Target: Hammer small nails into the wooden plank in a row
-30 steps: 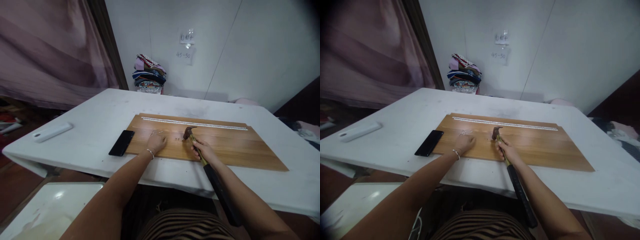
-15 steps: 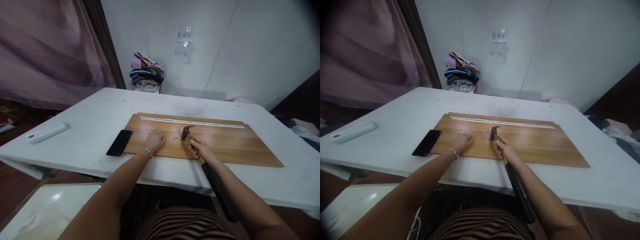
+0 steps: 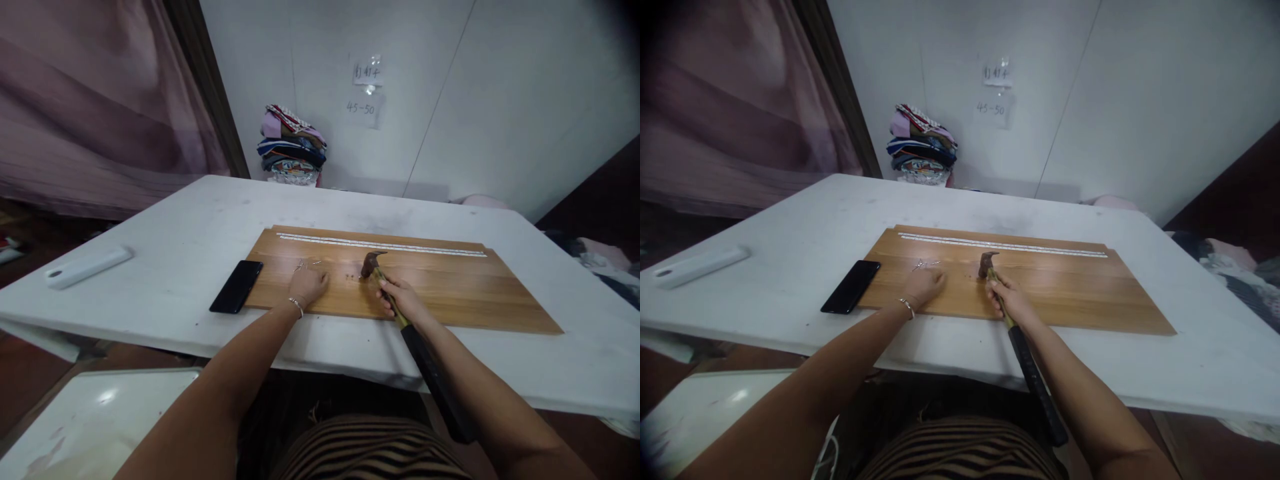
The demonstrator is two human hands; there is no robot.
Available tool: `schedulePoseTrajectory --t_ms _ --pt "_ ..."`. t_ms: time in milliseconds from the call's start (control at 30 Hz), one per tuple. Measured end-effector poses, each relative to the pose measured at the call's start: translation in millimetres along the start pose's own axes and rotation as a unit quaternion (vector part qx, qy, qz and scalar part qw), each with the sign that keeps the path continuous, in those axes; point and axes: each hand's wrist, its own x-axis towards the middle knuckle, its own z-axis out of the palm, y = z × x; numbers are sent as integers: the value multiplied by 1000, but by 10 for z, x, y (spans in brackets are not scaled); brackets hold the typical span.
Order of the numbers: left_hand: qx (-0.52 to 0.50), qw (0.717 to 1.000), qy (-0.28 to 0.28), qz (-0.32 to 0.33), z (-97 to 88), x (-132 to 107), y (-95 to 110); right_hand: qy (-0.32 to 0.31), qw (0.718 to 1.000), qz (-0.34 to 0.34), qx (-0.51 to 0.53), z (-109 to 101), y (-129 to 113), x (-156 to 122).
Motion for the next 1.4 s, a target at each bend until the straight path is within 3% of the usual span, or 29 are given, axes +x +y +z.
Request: schedulePoseTrajectory --t_ms 1400 --pt "11 1000 9 5 -29 -9 12 -2 1000 -3 9 -25 44 6"
